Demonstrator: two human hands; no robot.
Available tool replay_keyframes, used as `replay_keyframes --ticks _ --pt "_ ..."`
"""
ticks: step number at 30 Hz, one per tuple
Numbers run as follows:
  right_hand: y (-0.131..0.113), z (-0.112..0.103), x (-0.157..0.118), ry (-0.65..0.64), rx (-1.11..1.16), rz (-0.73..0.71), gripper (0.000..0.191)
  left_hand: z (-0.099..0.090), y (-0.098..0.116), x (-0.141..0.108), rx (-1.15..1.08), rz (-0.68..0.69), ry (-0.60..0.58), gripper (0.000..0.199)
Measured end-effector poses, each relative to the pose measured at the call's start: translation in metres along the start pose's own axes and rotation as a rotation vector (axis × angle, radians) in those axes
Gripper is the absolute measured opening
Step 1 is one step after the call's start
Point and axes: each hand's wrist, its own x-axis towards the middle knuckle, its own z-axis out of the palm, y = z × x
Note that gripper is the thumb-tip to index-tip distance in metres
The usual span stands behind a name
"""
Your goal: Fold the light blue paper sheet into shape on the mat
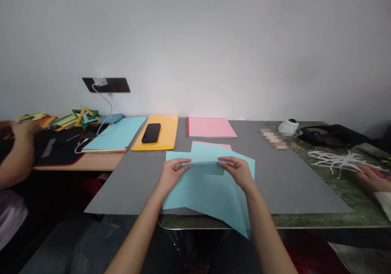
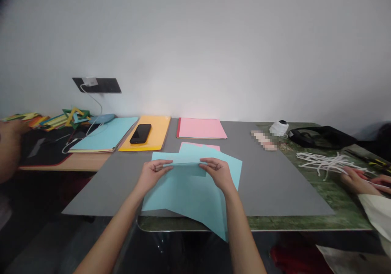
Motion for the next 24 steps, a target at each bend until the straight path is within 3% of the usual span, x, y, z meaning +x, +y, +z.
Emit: replay_keyframes --ticks 7,14,18,24 --pt "-0.014 -0.013 -0.001 0.091 -0.070 -0.252 0.013 0.002 0.024 -0.005 0.198 0.195 0.129 0.013" --pt "-0.037 -0.013 -0.009 -0.099 0.015 -0.279 0.038 0.002 0.041 -0.011 0.262 0.218 0.089 0.013" --pt "-0.043 -0.009 -0.011 -0.043 -0.072 -0.244 0.021 -0.001 0.043 -0.013 0.182 0.184 0.039 0.015" --pt "-0.044 -0.010 -0.014 0.076 -0.113 -0.245 0.013 -0.005 0.037 -0.013 0.292 0.205 0.005 0.016"
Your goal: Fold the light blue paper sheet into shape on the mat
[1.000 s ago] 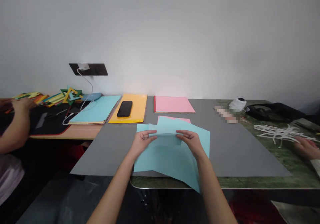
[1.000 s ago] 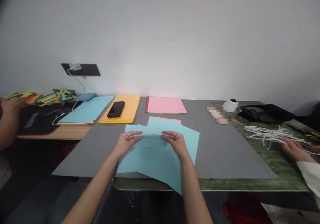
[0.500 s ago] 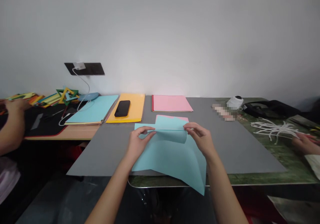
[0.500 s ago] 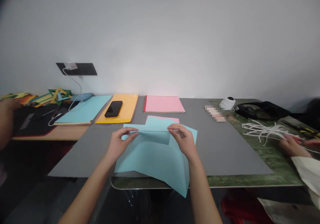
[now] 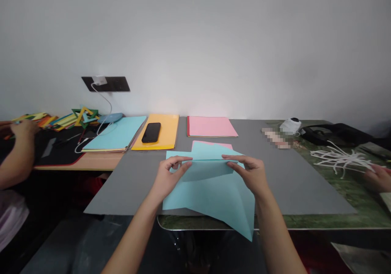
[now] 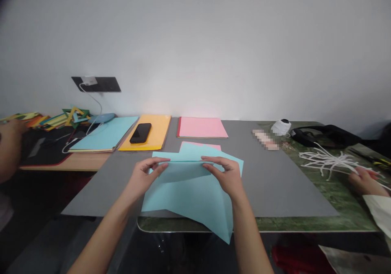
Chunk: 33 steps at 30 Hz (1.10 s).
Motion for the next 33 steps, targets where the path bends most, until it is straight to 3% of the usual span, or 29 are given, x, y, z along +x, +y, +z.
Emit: replay_keyframes --ticks 5,9,13,20,27,33 --pt "-0.006 0.001 -0.001 0.028 -0.001 0.036 0.010 0.004 0.019 0.001 0.063 0.068 0.004 0.015" --pt "-0.015 0.007 0.000 -0.062 0.012 0.029 0.009 0.014 0.038 0.001 0.111 -0.010 -0.232 0.030" --pt "-0.016 0.014 0.003 -0.074 0.039 0.040 0.010 0.026 0.038 0.003 0.115 -0.022 -0.463 0.032" --pt "0.024 0.029 0.013 -0.134 0.268 0.295 0.024 0.039 0.002 0.017 -0.008 -0.060 -0.710 0.033" --pt "0.081 0.054 0.010 -0.082 0.362 0.375 0.026 0.053 -0.059 0.022 -0.089 -0.106 -0.736 0.031" --pt "0.096 0.054 0.006 -0.050 0.412 0.416 0.026 0.053 -0.075 0.018 -0.188 -0.188 -0.719 0.031"
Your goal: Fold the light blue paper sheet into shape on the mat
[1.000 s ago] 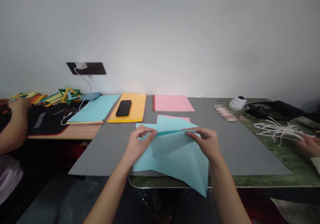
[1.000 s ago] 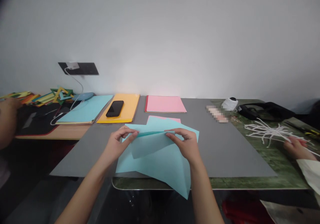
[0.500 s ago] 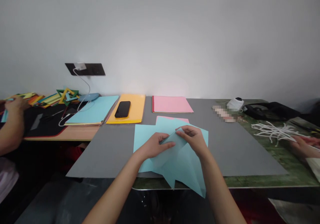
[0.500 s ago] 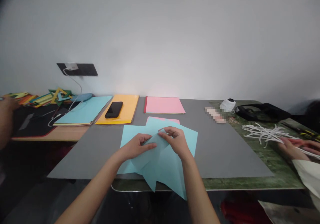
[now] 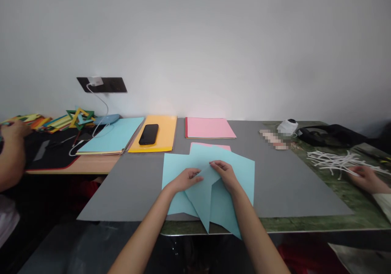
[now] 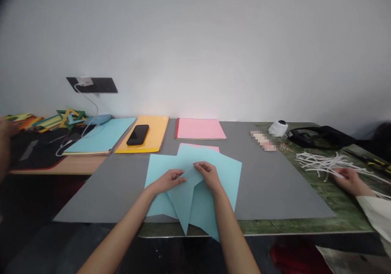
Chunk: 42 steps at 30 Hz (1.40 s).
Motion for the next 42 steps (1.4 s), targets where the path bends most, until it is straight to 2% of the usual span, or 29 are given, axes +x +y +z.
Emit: replay_keyframes --ticks 6,15,31,38,42 --pt "0.000 -0.002 -0.001 -0.011 -0.010 0.008 0.027 0.002 -0.002 -0.002 -0.259 -0.012 -0.086 0.038" --pt "-0.004 -0.001 -0.003 -0.017 -0.038 0.020 0.030 0.002 -0.004 -0.002 -0.312 -0.051 -0.089 0.044" --pt "-0.005 0.001 -0.004 -0.014 -0.146 -0.002 0.034 0.004 -0.007 -0.002 -0.281 -0.040 -0.049 0.044" --pt "-0.004 0.003 -0.005 -0.079 -0.097 0.033 0.032 0.004 -0.008 -0.002 -0.259 -0.018 -0.049 0.042" --pt "-0.005 0.005 -0.007 -0.055 -0.088 0.043 0.032 0.003 -0.011 0.001 -0.145 -0.030 0.029 0.037"
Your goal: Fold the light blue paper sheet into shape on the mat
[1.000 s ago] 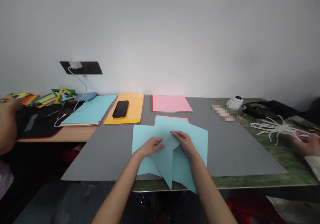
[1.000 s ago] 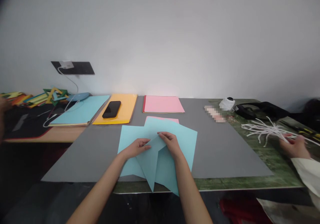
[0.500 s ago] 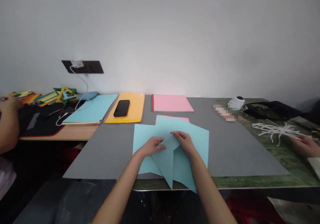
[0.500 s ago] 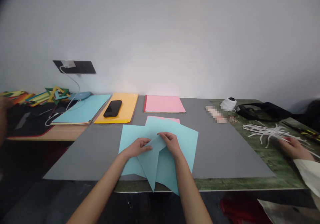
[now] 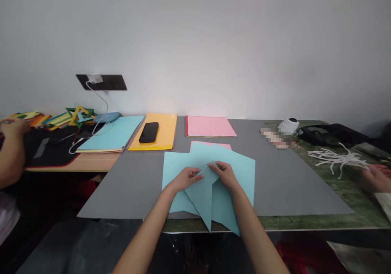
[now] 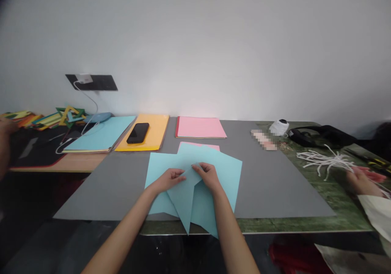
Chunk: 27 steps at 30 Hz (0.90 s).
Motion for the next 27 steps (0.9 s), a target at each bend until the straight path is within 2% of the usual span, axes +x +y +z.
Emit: replay_keyframes --ticks 5,12,19,27 --pt "0.000 0.001 0.000 0.007 -0.011 -0.019 0.030 0.000 -0.001 0.001 0.079 -0.030 0.035 0.039" --pt "-0.002 0.002 0.000 -0.035 -0.080 0.002 0.033 0.003 0.003 -0.002 -0.001 -0.044 0.020 0.039" --pt "-0.004 0.002 -0.003 -0.042 -0.108 -0.028 0.029 0.003 -0.008 0.003 -0.005 -0.061 0.090 0.036" --pt "-0.004 0.002 -0.001 -0.051 -0.124 -0.027 0.032 0.006 -0.008 0.003 0.037 -0.073 0.116 0.041"
